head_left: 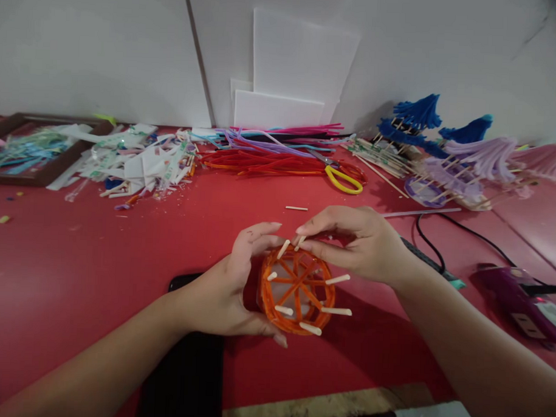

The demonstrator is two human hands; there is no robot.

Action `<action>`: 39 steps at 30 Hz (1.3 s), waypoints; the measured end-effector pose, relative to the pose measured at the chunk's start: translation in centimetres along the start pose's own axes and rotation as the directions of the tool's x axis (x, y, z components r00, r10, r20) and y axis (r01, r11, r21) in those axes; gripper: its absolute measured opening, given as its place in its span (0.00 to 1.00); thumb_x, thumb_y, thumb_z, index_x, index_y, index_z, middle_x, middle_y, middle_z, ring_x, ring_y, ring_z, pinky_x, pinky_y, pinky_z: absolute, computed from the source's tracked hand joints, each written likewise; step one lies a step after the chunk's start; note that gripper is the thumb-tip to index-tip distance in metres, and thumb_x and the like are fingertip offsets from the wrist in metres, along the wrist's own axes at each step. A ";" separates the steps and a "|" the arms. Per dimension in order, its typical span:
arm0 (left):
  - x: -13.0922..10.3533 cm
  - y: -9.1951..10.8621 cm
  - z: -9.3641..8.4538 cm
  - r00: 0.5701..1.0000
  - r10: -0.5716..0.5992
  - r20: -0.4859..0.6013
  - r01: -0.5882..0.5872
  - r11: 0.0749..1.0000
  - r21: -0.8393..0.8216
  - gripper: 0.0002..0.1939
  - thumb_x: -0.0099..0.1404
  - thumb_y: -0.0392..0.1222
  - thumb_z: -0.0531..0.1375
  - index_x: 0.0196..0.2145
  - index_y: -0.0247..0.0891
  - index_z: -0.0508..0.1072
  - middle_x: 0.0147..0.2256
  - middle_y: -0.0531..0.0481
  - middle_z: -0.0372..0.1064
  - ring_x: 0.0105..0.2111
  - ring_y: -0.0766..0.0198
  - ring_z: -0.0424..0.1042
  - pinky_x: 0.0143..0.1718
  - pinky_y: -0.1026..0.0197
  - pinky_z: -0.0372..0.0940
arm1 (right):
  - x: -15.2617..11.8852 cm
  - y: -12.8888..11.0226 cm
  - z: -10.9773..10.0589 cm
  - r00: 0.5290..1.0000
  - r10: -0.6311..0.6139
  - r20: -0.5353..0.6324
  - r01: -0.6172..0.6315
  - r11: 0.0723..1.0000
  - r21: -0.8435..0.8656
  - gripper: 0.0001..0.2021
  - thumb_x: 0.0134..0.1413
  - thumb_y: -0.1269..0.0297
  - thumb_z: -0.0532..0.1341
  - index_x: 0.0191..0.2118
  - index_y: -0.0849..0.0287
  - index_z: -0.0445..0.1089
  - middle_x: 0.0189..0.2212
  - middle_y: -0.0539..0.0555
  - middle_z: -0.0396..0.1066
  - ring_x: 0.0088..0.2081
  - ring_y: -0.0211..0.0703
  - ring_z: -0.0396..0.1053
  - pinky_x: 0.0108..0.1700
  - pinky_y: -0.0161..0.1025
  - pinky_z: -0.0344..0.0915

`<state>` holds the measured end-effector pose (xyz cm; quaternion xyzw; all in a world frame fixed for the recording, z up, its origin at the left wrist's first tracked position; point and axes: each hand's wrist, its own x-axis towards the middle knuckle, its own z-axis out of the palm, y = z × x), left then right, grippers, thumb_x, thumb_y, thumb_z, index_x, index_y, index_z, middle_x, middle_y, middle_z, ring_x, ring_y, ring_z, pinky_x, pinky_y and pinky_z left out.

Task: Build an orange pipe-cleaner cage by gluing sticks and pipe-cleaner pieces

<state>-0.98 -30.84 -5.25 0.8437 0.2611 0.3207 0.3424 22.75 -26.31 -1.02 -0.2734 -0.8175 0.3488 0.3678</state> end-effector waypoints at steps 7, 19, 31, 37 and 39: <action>-0.2 -0.1 0.1 1.000 -0.004 -0.009 0.004 0.999 -0.044 0.59 0.47 0.52 0.76 0.66 0.53 0.43 0.65 0.36 0.39 0.63 0.38 0.58 0.59 0.36 0.66 | 0.2 0.2 -0.1 1.000 -0.010 0.001 0.010 1.000 -0.019 0.05 0.56 0.70 0.65 0.37 0.56 0.76 0.33 0.51 0.80 0.34 0.37 0.77 0.39 0.34 0.75; 0.1 0.1 -0.1 1.000 0.020 -0.003 -0.020 1.000 0.016 0.62 0.46 0.54 0.76 0.67 0.51 0.41 0.62 0.35 0.51 0.65 0.36 0.56 0.61 0.35 0.62 | 0.2 0.6 -1.6 0.994 0.107 -0.006 -0.104 0.977 0.185 0.17 0.58 0.65 0.65 0.53 0.51 0.68 0.47 0.54 0.77 0.46 0.42 0.76 0.46 0.40 0.75; 0.1 0.1 -0.1 1.000 0.019 0.004 -0.019 0.997 -0.081 0.62 0.44 0.52 0.77 0.66 0.50 0.42 0.60 0.35 0.53 0.62 0.40 0.62 0.60 0.39 0.65 | 8.3 5.0 -1.3 0.881 0.387 0.271 -0.056 0.656 -0.753 0.13 0.52 0.71 0.66 0.45 0.59 0.75 0.41 0.59 0.79 0.43 0.52 0.75 0.42 0.43 0.66; 0.2 -0.4 0.1 0.993 0.115 -0.028 -0.117 0.986 -0.122 0.69 0.42 0.53 0.78 0.67 0.54 0.35 0.61 0.37 0.51 0.62 0.40 0.62 0.59 0.40 0.66 | 9.1 5.4 -0.8 0.874 0.404 0.269 -0.068 0.651 -0.756 0.11 0.42 0.78 0.65 0.33 0.57 0.77 0.31 0.55 0.79 0.32 0.45 0.74 0.30 0.37 0.61; 0.2 -0.3 0.0 0.994 0.102 -0.023 -0.104 0.990 -0.096 0.68 0.43 0.52 0.77 0.68 0.53 0.36 0.62 0.36 0.51 0.62 0.39 0.61 0.60 0.40 0.65 | 8.5 4.9 -1.3 0.896 0.368 0.249 -0.075 0.678 -0.731 0.09 0.44 0.76 0.65 0.33 0.57 0.77 0.32 0.54 0.79 0.33 0.43 0.74 0.33 0.37 0.64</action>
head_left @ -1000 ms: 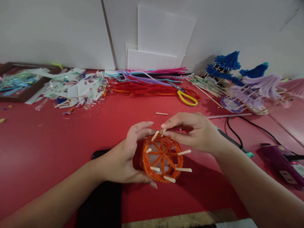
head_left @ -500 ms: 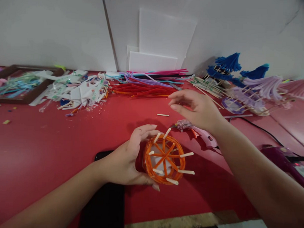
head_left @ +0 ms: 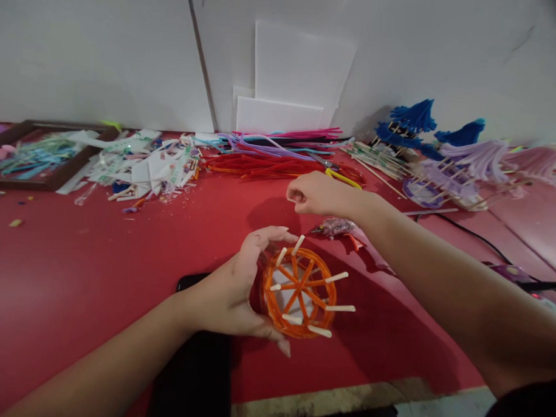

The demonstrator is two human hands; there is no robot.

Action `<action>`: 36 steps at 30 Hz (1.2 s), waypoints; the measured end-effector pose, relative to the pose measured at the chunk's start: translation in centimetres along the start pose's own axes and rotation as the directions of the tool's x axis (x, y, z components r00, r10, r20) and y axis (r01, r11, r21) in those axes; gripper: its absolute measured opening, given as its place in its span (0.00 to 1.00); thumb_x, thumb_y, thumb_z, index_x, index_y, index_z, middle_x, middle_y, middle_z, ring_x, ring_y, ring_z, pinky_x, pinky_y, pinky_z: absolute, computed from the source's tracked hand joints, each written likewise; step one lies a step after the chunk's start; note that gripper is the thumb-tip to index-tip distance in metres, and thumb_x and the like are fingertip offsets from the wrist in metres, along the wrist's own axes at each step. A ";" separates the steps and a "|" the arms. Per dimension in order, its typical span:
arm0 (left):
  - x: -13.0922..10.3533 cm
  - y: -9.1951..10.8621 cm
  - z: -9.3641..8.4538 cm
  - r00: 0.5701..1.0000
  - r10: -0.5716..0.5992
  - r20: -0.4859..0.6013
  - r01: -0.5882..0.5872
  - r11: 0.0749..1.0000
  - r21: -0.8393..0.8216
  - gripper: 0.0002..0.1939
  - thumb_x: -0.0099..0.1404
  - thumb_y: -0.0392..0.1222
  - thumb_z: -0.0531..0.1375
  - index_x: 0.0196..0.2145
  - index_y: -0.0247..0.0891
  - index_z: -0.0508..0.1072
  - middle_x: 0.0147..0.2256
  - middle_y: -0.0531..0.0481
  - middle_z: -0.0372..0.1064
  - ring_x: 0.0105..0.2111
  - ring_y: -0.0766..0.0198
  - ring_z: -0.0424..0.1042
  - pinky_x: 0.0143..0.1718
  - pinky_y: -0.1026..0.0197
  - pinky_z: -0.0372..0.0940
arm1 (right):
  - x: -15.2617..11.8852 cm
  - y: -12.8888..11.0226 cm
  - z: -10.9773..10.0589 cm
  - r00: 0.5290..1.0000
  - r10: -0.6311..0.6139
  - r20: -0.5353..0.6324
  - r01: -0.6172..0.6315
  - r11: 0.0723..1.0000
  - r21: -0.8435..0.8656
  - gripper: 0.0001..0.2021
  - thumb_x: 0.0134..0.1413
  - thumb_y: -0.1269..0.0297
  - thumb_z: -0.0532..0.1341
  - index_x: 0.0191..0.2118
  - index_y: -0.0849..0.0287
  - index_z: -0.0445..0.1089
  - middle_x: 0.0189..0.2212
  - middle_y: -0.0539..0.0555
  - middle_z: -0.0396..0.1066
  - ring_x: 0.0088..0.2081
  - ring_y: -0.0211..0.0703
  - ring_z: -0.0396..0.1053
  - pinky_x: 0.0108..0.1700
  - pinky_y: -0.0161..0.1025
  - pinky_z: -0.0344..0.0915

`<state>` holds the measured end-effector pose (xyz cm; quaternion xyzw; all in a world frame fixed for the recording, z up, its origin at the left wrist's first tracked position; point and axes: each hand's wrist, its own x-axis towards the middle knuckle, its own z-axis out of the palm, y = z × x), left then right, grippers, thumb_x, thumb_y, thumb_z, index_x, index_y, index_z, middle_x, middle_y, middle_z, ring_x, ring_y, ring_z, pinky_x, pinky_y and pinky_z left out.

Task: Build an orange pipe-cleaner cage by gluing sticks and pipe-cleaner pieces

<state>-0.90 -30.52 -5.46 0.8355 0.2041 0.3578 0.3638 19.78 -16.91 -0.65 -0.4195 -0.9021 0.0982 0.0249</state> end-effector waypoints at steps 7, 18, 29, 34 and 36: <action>-0.1 0.3 -0.1 0.999 -0.032 0.016 0.031 0.997 0.067 0.64 0.44 0.53 0.77 0.67 0.49 0.41 0.63 0.33 0.48 0.63 0.36 0.59 0.61 0.38 0.64 | -6.5 -1.7 -1.2 0.961 0.041 -0.274 0.182 0.651 0.737 0.03 0.50 0.63 0.67 0.32 0.53 0.77 0.32 0.50 0.79 0.32 0.40 0.75 0.33 0.36 0.73; -0.1 0.0 0.0 1.000 -0.015 0.016 0.012 0.992 0.127 0.63 0.41 0.57 0.76 0.66 0.48 0.45 0.63 0.34 0.47 0.66 0.34 0.52 0.63 0.37 0.60 | -10.4 -3.5 1.9 0.895 0.115 -0.431 0.335 0.466 0.819 0.10 0.50 0.73 0.69 0.38 0.51 0.77 0.33 0.48 0.79 0.34 0.35 0.78 0.41 0.33 0.77; -0.2 -0.3 0.1 0.999 0.034 0.003 -0.034 0.991 0.126 0.59 0.46 0.58 0.75 0.66 0.43 0.49 0.61 0.32 0.54 0.65 0.34 0.52 0.62 0.36 0.60 | -11.1 -3.3 2.5 0.843 0.011 -0.537 0.413 0.627 0.661 0.12 0.53 0.75 0.68 0.41 0.52 0.77 0.35 0.48 0.80 0.36 0.34 0.78 0.41 0.30 0.76; -0.1 -0.2 0.0 0.999 0.042 0.025 -0.045 0.986 0.162 0.59 0.47 0.57 0.74 0.67 0.45 0.46 0.61 0.33 0.53 0.65 0.35 0.52 0.61 0.36 0.62 | -11.1 -3.2 2.4 0.837 -0.002 -0.547 0.420 0.643 0.640 0.11 0.52 0.75 0.68 0.41 0.53 0.77 0.36 0.49 0.80 0.37 0.36 0.78 0.40 0.33 0.77; -0.1 -0.2 0.0 0.998 0.048 0.028 -0.051 0.984 0.168 0.59 0.47 0.58 0.74 0.67 0.44 0.46 0.60 0.33 0.54 0.65 0.35 0.52 0.62 0.37 0.61 | -11.1 -3.2 2.4 0.837 -0.006 -0.547 0.419 0.652 0.632 0.11 0.53 0.74 0.68 0.40 0.53 0.77 0.35 0.50 0.80 0.36 0.37 0.78 0.40 0.33 0.77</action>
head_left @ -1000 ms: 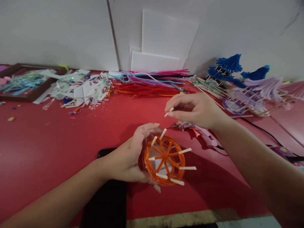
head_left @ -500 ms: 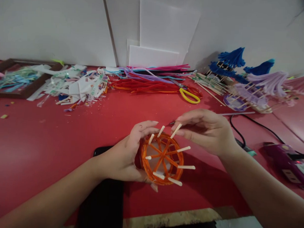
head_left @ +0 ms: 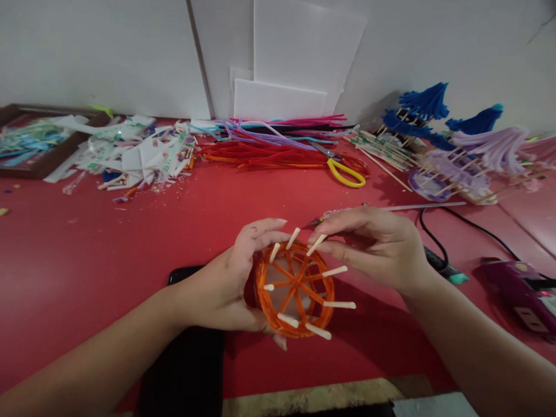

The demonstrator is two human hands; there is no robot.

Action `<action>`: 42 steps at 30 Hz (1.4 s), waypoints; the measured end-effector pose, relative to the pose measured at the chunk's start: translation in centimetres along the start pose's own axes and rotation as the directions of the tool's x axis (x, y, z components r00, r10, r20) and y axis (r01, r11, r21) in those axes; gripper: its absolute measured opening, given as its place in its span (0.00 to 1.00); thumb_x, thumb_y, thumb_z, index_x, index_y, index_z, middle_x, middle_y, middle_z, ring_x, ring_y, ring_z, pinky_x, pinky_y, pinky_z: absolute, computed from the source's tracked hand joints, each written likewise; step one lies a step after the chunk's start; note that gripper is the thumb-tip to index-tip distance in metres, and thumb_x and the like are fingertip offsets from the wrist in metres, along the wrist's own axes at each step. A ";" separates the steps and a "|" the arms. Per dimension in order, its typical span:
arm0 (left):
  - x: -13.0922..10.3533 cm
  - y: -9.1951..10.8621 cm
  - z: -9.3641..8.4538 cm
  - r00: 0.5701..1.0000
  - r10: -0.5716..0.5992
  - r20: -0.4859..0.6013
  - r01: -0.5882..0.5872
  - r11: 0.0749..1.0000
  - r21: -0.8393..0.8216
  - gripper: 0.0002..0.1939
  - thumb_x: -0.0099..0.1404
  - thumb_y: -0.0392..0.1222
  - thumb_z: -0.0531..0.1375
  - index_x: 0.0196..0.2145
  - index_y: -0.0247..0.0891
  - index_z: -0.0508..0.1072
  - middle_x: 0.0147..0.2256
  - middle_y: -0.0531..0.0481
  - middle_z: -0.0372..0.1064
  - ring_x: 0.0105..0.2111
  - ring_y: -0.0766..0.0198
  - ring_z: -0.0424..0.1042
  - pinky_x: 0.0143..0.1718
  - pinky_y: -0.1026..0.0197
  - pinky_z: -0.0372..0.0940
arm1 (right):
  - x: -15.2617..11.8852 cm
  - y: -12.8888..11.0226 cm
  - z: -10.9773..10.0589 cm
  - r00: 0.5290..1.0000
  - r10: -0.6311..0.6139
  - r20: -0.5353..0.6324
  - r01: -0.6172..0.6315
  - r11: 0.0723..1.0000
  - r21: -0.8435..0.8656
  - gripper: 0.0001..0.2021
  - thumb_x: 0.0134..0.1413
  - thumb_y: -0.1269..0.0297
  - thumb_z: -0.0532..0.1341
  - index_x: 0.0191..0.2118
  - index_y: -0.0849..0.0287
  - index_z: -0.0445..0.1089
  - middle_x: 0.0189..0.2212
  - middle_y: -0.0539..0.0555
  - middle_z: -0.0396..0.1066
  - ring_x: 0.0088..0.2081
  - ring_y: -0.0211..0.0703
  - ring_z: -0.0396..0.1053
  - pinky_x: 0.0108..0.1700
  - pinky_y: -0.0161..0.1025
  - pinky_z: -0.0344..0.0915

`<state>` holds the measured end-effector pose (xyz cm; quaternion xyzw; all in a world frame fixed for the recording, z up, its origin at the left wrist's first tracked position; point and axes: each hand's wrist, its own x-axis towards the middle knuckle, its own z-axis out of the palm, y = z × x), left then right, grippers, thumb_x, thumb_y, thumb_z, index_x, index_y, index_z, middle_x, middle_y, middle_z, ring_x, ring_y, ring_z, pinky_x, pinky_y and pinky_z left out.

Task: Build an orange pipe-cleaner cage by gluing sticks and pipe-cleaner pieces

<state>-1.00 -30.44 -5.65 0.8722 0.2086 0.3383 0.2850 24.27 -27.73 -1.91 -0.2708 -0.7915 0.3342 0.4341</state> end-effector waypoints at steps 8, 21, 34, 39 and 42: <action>0.1 0.0 0.0 1.000 -0.001 0.000 0.001 0.999 0.033 0.60 0.46 0.59 0.74 0.67 0.46 0.46 0.60 0.35 0.55 0.65 0.34 0.52 0.62 0.34 0.60 | 0.1 -0.1 0.0 1.000 -0.017 -0.001 0.017 0.999 -0.029 0.11 0.53 0.75 0.68 0.40 0.53 0.77 0.35 0.49 0.81 0.36 0.35 0.78 0.40 0.31 0.76; 0.3 0.1 -0.2 1.000 0.016 -0.014 -0.016 0.999 0.039 0.61 0.44 0.60 0.75 0.67 0.43 0.48 0.59 0.33 0.57 0.65 0.36 0.53 0.62 0.36 0.60 | -0.1 0.1 -0.1 0.997 -0.047 0.055 0.049 0.997 -0.052 0.11 0.54 0.74 0.67 0.42 0.53 0.77 0.35 0.50 0.81 0.36 0.39 0.78 0.40 0.36 0.76; 0.1 0.0 0.1 1.000 0.022 -0.019 -0.021 0.999 0.049 0.59 0.46 0.58 0.75 0.66 0.43 0.46 0.57 0.35 0.57 0.66 0.37 0.51 0.63 0.38 0.59 | -0.2 0.6 -0.1 0.992 -0.117 0.048 0.117 0.993 -0.008 0.13 0.52 0.76 0.67 0.42 0.53 0.77 0.36 0.51 0.81 0.37 0.40 0.79 0.41 0.39 0.76; -0.1 -0.4 0.4 0.999 0.015 -0.049 -0.016 1.000 -0.023 0.59 0.45 0.59 0.75 0.66 0.43 0.49 0.58 0.34 0.58 0.66 0.36 0.51 0.64 0.37 0.58 | -0.1 0.6 -0.1 0.990 -0.125 0.058 0.125 0.992 0.002 0.15 0.51 0.77 0.68 0.42 0.51 0.76 0.37 0.50 0.81 0.37 0.39 0.78 0.41 0.39 0.76; -0.2 -0.6 0.6 0.997 0.005 -0.078 -0.010 0.998 -0.057 0.58 0.44 0.58 0.75 0.65 0.43 0.51 0.58 0.35 0.58 0.66 0.36 0.51 0.64 0.38 0.58 | -0.1 0.5 -0.1 0.990 -0.127 0.060 0.127 0.992 0.001 0.15 0.52 0.77 0.67 0.42 0.51 0.76 0.37 0.50 0.81 0.37 0.39 0.78 0.41 0.39 0.76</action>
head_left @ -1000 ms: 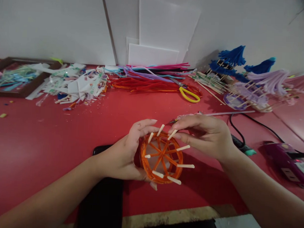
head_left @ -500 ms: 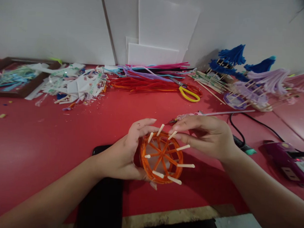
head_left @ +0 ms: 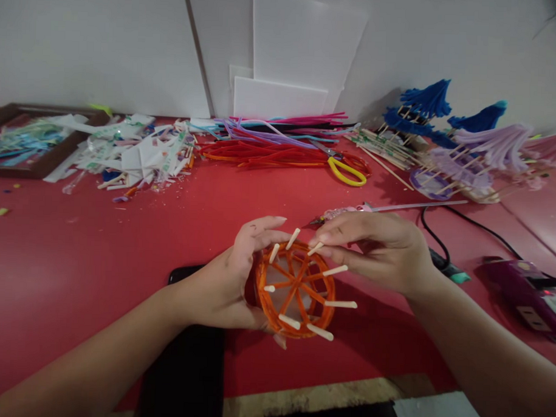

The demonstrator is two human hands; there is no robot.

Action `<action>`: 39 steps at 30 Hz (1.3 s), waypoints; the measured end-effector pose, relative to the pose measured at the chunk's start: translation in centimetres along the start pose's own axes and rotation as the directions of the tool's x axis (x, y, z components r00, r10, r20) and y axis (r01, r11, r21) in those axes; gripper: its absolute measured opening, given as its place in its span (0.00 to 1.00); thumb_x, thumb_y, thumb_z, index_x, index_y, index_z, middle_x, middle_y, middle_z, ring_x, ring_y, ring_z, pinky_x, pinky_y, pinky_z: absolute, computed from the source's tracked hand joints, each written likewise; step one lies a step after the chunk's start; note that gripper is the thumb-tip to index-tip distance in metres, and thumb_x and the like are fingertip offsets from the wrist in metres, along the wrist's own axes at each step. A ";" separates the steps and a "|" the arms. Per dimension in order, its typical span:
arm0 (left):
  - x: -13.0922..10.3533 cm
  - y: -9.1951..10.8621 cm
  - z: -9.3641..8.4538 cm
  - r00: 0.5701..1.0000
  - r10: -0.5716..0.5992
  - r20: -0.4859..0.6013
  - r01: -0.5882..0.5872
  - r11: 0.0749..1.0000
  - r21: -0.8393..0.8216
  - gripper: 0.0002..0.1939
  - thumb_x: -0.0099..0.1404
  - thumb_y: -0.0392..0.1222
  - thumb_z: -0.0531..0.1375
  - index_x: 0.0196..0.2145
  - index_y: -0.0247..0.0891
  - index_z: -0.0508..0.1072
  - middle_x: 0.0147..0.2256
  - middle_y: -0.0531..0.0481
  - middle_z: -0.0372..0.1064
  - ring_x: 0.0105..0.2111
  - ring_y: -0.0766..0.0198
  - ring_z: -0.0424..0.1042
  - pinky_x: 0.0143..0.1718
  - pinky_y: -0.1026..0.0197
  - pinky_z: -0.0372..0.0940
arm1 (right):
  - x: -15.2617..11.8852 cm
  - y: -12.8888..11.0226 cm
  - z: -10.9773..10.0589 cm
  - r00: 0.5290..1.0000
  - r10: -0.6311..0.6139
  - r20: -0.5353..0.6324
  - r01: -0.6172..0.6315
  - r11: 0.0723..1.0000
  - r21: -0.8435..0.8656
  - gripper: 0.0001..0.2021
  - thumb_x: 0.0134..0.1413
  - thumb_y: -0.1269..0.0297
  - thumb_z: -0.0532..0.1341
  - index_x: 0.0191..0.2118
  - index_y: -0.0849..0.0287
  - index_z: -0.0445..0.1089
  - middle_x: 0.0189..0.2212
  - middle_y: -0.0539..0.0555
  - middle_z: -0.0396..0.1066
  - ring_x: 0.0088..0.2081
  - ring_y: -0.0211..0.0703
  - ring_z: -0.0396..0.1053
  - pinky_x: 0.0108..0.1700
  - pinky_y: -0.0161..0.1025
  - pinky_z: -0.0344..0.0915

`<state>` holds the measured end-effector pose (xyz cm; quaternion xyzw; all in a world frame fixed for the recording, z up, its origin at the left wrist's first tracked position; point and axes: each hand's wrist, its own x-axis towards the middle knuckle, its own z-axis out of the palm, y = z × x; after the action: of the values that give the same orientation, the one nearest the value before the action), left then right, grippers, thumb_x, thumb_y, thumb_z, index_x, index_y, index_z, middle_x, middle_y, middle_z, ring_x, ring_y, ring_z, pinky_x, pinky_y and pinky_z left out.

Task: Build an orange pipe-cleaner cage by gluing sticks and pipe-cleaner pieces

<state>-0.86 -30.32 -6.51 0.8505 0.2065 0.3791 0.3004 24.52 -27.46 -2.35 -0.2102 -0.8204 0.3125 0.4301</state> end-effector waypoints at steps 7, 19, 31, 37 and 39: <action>0.3 0.5 -0.3 0.999 -0.009 0.044 0.007 0.999 0.052 0.58 0.46 0.57 0.75 0.65 0.42 0.49 0.58 0.33 0.59 0.66 0.35 0.51 0.63 0.35 0.57 | -0.1 0.1 0.0 1.000 0.000 -0.018 -0.001 1.000 -0.016 0.15 0.51 0.79 0.67 0.42 0.52 0.76 0.37 0.50 0.81 0.39 0.39 0.79 0.44 0.38 0.76; 0.0 0.3 -0.2 0.999 -0.003 0.038 0.002 0.999 0.033 0.57 0.46 0.58 0.75 0.65 0.43 0.50 0.57 0.33 0.59 0.65 0.35 0.52 0.64 0.35 0.57 | 0.1 -0.3 -0.3 1.000 -0.024 -0.012 0.023 0.993 -0.118 0.14 0.53 0.76 0.67 0.43 0.50 0.78 0.36 0.49 0.82 0.37 0.40 0.80 0.40 0.36 0.77; -0.5 0.1 -0.4 0.992 -0.089 0.087 0.094 0.994 -0.062 0.70 0.38 0.61 0.76 0.68 0.49 0.39 0.62 0.33 0.50 0.63 0.35 0.57 0.61 0.36 0.60 | -2.1 -1.5 -5.0 0.741 0.294 -0.603 -0.568 0.754 -0.331 0.09 0.59 0.53 0.63 0.43 0.47 0.75 0.37 0.54 0.76 0.37 0.49 0.74 0.39 0.48 0.70; -0.9 0.0 -0.2 0.989 -0.133 0.064 0.139 0.985 -0.101 0.74 0.31 0.68 0.74 0.67 0.47 0.38 0.60 0.33 0.49 0.61 0.34 0.58 0.61 0.34 0.59 | -6.9 0.5 -5.5 0.791 0.488 -0.369 -0.581 0.411 -0.703 0.21 0.55 0.43 0.60 0.39 0.58 0.72 0.33 0.61 0.75 0.32 0.53 0.73 0.31 0.46 0.67; -0.7 0.0 -0.3 0.990 -0.127 0.053 0.133 0.982 -0.133 0.76 0.28 0.70 0.74 0.66 0.49 0.38 0.60 0.33 0.48 0.60 0.35 0.59 0.59 0.36 0.61 | -7.6 1.5 -4.5 0.779 0.534 -0.329 -0.584 0.427 -0.690 0.18 0.55 0.47 0.60 0.41 0.58 0.71 0.35 0.62 0.77 0.34 0.55 0.74 0.34 0.48 0.69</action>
<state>-1.54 -30.62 -6.74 0.8210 0.2287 0.3527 0.3863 32.47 -29.57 -5.79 -0.6395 -0.7415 0.0546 0.1958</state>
